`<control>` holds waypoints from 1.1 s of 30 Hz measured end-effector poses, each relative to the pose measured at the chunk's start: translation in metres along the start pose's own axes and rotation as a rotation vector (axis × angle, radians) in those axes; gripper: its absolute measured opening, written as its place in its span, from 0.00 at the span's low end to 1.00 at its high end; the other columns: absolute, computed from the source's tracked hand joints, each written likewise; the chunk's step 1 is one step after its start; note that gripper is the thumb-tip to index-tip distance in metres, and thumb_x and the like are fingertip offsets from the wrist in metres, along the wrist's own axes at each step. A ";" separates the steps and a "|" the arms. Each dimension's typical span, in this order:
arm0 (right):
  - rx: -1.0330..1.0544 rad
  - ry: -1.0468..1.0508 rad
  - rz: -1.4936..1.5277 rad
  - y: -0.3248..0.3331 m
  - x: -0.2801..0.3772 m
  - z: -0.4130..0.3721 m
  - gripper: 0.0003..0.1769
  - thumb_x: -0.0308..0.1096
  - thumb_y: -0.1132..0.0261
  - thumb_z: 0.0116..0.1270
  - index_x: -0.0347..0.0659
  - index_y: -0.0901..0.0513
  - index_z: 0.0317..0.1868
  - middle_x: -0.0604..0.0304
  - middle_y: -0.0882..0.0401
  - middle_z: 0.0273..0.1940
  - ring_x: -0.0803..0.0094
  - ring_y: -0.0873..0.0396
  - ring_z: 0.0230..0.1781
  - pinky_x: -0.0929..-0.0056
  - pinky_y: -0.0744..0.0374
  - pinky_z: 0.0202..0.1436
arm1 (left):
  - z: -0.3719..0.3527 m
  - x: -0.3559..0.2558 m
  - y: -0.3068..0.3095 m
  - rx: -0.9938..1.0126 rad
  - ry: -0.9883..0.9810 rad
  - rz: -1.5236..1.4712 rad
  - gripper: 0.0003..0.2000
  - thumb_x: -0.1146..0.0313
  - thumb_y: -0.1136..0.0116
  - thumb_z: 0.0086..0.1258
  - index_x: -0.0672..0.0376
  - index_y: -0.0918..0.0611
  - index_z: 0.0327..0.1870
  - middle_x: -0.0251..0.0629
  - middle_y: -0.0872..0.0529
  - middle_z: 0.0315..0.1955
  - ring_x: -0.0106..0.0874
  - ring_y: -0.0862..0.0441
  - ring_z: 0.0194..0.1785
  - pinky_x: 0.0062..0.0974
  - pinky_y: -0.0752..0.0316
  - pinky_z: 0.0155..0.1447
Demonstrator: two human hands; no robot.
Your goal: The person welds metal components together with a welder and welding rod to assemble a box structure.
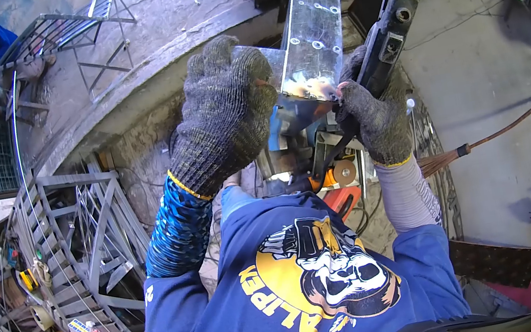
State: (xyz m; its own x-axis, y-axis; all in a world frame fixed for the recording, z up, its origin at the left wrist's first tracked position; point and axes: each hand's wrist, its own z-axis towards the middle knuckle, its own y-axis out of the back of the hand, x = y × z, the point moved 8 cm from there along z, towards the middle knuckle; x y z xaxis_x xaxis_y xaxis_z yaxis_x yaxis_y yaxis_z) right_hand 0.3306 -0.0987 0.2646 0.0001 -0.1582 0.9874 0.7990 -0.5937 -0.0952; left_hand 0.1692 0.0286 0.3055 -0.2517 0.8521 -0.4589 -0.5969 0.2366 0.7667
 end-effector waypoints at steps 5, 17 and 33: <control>-0.004 0.008 0.012 -0.002 0.003 0.000 0.18 0.24 0.31 0.64 0.40 0.29 0.50 0.64 0.23 0.33 0.80 0.21 0.27 0.79 0.21 0.28 | -0.004 -0.003 0.001 -0.050 -0.012 0.015 0.09 0.71 0.36 0.59 0.58 0.20 0.39 0.53 0.20 0.45 0.56 0.25 0.55 0.49 0.32 0.62; -0.025 0.039 -0.003 0.000 0.003 -0.002 0.19 0.23 0.31 0.63 0.40 0.29 0.51 0.64 0.23 0.32 0.80 0.22 0.25 0.79 0.20 0.28 | 0.000 -0.007 -0.002 0.056 0.027 0.047 0.12 0.68 0.34 0.60 0.57 0.19 0.44 0.54 0.19 0.49 0.58 0.28 0.63 0.52 0.35 0.66; -0.042 0.084 -0.050 0.000 0.007 -0.003 0.21 0.25 0.29 0.63 0.39 0.29 0.53 0.65 0.23 0.33 0.81 0.23 0.29 0.80 0.21 0.33 | 0.004 -0.012 0.005 0.061 0.127 -0.030 0.16 0.61 0.27 0.56 0.57 0.21 0.37 0.52 0.20 0.46 0.56 0.26 0.60 0.51 0.33 0.63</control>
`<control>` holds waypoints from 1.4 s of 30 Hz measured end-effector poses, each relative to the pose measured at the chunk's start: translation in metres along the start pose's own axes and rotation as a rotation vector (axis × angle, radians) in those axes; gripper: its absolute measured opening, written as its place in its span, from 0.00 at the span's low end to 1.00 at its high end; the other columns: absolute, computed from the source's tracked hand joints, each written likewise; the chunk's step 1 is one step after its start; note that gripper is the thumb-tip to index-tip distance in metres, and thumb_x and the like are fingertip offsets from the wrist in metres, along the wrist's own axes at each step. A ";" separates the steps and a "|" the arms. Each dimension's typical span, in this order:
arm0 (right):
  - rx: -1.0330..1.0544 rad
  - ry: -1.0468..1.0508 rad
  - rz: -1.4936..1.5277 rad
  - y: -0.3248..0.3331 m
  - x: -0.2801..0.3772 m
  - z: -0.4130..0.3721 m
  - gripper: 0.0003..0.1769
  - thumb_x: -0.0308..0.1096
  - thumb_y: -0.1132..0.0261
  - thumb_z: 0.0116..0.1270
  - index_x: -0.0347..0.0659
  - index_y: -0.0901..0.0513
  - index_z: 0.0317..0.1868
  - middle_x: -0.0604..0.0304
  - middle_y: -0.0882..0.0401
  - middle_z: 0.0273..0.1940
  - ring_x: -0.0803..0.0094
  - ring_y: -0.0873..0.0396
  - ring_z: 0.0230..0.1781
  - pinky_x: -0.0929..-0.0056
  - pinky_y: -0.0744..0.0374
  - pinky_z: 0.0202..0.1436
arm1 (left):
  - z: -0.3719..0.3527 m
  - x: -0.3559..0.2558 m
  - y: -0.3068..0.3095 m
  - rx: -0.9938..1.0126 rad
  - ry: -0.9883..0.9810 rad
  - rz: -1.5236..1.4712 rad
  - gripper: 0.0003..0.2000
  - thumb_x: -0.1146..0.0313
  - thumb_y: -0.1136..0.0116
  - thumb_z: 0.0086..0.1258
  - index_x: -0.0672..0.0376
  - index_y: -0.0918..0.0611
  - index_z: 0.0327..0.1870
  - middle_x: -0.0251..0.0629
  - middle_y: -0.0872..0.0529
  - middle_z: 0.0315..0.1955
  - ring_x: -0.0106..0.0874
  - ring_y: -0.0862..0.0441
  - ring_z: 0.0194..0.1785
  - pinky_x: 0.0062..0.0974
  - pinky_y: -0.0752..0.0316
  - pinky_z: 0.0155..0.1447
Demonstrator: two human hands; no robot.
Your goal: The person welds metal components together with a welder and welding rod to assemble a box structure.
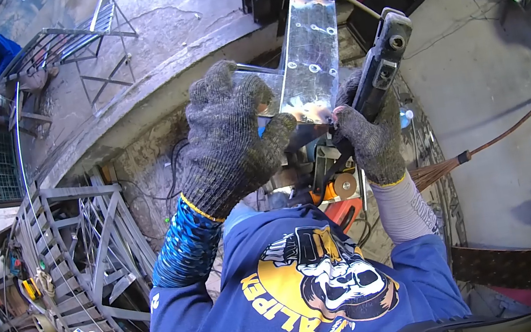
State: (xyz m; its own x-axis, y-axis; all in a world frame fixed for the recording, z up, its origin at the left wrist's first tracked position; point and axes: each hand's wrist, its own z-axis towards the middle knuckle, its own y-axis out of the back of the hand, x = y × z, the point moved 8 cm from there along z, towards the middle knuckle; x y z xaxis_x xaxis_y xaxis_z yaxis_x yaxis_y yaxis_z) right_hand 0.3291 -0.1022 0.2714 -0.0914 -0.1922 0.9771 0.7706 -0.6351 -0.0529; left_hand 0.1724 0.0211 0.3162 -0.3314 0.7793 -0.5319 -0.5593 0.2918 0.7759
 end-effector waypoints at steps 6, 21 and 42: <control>0.020 -0.020 -0.022 0.003 -0.004 -0.001 0.18 0.27 0.27 0.63 0.38 0.25 0.50 0.64 0.21 0.35 0.77 0.21 0.34 0.77 0.19 0.41 | -0.001 -0.007 0.005 -0.042 -0.018 0.041 0.20 0.58 0.24 0.53 0.59 0.20 0.39 0.55 0.22 0.46 0.55 0.26 0.56 0.51 0.32 0.59; 0.018 -0.106 0.082 0.004 -0.003 -0.006 0.17 0.28 0.28 0.64 0.38 0.24 0.50 0.63 0.22 0.35 0.77 0.21 0.34 0.75 0.17 0.42 | -0.004 -0.008 0.003 -0.096 -0.052 0.067 0.21 0.58 0.23 0.52 0.58 0.20 0.42 0.55 0.23 0.49 0.55 0.26 0.55 0.49 0.32 0.59; -0.057 -0.087 -0.077 0.062 0.038 -0.020 0.21 0.33 0.27 0.63 0.38 0.28 0.50 0.62 0.22 0.32 0.76 0.21 0.24 0.77 0.20 0.26 | -0.004 -0.007 0.003 -0.069 -0.050 0.037 0.20 0.59 0.24 0.54 0.58 0.20 0.42 0.56 0.23 0.50 0.56 0.26 0.55 0.50 0.31 0.59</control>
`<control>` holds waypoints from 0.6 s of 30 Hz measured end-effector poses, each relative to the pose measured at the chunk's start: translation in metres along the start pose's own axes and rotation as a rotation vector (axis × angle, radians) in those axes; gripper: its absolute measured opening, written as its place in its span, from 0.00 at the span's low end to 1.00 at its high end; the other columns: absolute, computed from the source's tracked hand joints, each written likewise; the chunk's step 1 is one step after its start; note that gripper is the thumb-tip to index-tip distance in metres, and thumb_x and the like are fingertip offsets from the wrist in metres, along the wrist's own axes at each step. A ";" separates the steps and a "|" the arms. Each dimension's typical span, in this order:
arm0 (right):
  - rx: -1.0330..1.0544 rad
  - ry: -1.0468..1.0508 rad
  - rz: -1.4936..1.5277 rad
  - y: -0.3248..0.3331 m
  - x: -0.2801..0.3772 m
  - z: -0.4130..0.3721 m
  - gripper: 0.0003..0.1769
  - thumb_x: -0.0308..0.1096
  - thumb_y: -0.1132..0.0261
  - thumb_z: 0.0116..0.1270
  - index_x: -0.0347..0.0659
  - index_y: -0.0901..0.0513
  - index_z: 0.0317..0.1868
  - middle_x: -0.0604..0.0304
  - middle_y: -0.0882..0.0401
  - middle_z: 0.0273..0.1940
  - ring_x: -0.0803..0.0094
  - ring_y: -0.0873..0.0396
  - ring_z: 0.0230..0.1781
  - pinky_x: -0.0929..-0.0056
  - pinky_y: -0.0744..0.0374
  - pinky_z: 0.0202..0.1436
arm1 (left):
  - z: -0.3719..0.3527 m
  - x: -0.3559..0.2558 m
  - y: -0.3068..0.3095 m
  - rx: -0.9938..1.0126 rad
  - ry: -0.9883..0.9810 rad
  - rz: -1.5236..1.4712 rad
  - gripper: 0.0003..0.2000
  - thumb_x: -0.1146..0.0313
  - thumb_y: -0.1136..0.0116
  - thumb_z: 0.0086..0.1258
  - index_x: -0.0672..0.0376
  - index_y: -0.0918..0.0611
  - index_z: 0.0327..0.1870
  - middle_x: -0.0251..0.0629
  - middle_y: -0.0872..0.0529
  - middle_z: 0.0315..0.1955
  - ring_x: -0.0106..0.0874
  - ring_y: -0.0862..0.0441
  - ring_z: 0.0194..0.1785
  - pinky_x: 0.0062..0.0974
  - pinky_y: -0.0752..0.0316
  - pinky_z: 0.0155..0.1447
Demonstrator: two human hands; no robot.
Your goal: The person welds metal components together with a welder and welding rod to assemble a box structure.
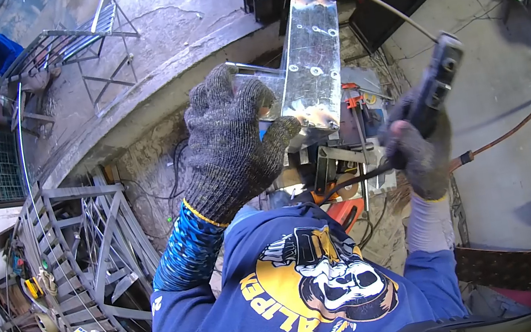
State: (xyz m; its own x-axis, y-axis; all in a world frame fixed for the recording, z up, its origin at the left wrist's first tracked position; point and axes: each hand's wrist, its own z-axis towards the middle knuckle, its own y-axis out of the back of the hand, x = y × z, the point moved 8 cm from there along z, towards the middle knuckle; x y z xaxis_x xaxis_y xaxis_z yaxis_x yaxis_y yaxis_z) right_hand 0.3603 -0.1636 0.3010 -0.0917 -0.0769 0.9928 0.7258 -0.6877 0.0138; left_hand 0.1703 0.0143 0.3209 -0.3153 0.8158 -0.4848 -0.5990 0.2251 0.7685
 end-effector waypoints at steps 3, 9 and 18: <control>-0.096 -0.032 -0.024 0.041 0.023 -0.019 0.28 0.43 0.22 0.60 0.37 0.27 0.50 0.62 0.22 0.32 0.75 0.22 0.23 0.76 0.22 0.23 | 0.001 0.000 0.000 0.050 0.047 0.004 0.20 0.58 0.24 0.54 0.58 0.20 0.42 0.56 0.23 0.51 0.56 0.25 0.56 0.50 0.31 0.59; -0.162 -0.017 -0.246 0.099 0.058 -0.057 0.32 0.50 0.20 0.55 0.36 0.24 0.48 0.61 0.24 0.32 0.74 0.26 0.22 0.77 0.27 0.23 | 0.000 0.002 0.001 0.061 0.071 0.009 0.21 0.57 0.24 0.54 0.57 0.19 0.43 0.57 0.23 0.52 0.56 0.26 0.57 0.50 0.32 0.61; -0.130 -0.130 -0.295 0.102 0.052 -0.076 0.31 0.42 0.21 0.57 0.36 0.27 0.52 0.60 0.26 0.34 0.73 0.24 0.31 0.75 0.23 0.31 | 0.004 -0.001 0.002 0.063 0.033 0.009 0.20 0.58 0.24 0.54 0.58 0.20 0.42 0.56 0.23 0.50 0.55 0.25 0.55 0.50 0.31 0.59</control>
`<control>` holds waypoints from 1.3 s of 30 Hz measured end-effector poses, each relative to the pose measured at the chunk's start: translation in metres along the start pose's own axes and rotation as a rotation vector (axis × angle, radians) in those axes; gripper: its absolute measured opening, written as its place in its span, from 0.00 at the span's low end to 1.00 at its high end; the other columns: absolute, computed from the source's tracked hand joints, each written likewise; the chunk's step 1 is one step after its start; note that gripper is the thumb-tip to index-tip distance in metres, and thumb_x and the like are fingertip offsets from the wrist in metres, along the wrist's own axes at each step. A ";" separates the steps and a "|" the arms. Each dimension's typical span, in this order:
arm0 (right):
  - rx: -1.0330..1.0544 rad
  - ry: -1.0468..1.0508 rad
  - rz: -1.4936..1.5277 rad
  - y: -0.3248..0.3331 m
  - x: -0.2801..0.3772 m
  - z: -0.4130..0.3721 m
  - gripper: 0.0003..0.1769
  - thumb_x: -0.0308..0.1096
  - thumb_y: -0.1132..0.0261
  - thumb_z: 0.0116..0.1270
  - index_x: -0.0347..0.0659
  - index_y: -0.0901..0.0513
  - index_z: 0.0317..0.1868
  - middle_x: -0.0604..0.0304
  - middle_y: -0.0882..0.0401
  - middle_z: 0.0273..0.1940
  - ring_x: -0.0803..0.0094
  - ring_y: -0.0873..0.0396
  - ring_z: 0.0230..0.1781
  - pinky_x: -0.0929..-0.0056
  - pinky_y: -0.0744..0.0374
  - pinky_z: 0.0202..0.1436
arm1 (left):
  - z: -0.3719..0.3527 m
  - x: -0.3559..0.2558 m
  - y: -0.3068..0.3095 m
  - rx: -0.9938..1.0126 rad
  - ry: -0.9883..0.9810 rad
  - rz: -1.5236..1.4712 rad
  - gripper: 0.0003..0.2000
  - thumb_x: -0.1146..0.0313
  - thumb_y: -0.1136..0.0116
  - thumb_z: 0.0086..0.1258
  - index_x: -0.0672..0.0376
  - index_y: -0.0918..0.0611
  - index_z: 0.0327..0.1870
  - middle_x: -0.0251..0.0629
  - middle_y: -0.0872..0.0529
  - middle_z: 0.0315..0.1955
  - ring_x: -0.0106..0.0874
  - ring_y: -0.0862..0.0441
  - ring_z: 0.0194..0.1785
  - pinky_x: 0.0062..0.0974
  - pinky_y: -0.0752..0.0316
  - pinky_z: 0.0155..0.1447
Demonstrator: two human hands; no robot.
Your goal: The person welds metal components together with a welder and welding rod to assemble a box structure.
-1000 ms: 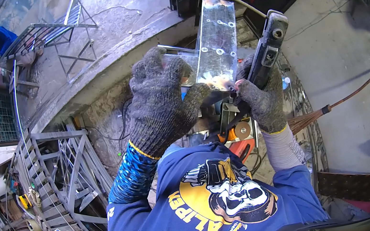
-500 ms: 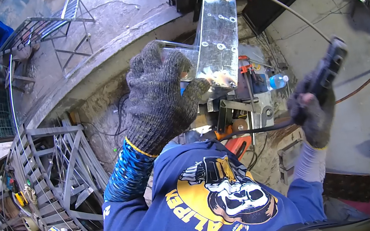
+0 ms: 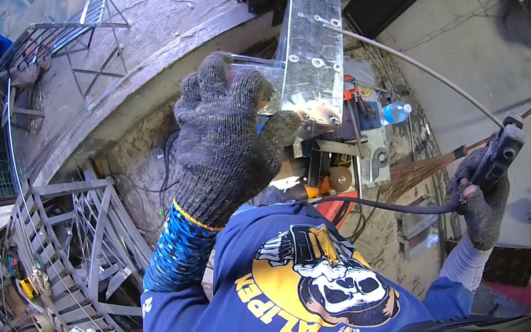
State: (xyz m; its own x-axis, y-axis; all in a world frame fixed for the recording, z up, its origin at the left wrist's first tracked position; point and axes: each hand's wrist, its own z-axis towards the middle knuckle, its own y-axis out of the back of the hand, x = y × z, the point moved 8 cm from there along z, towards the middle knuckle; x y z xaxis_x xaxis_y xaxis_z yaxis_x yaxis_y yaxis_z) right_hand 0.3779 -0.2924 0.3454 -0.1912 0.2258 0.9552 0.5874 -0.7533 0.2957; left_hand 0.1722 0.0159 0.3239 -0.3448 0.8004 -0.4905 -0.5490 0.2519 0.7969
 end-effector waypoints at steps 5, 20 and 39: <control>0.029 -0.034 -0.037 -0.003 -0.007 -0.002 0.29 0.41 0.21 0.56 0.37 0.27 0.50 0.60 0.26 0.34 0.73 0.24 0.30 0.75 0.23 0.32 | 0.000 0.001 0.000 -0.009 -0.005 0.007 0.20 0.59 0.24 0.54 0.59 0.20 0.42 0.56 0.22 0.50 0.56 0.24 0.54 0.50 0.31 0.59; 0.077 -0.106 0.054 -0.018 -0.009 -0.004 0.26 0.35 0.23 0.56 0.38 0.27 0.49 0.60 0.26 0.37 0.76 0.25 0.32 0.76 0.23 0.34 | 0.000 0.001 0.001 0.018 0.027 0.016 0.21 0.57 0.24 0.56 0.60 0.19 0.44 0.61 0.24 0.58 0.58 0.26 0.61 0.51 0.32 0.64; 0.129 -0.129 -0.031 -0.024 -0.010 0.002 0.25 0.35 0.24 0.56 0.38 0.26 0.49 0.63 0.25 0.36 0.76 0.24 0.32 0.76 0.22 0.35 | -0.003 0.005 -0.001 0.048 0.032 0.028 0.22 0.55 0.26 0.57 0.59 0.19 0.45 0.59 0.25 0.59 0.57 0.27 0.62 0.50 0.33 0.65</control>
State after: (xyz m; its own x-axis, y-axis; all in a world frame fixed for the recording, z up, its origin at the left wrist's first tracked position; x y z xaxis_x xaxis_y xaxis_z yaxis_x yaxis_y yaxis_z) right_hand 0.3669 -0.2754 0.3290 -0.1129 0.3312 0.9368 0.6808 -0.6610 0.3157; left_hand 0.1689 0.0181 0.3199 -0.3839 0.7902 -0.4777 -0.5016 0.2559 0.8264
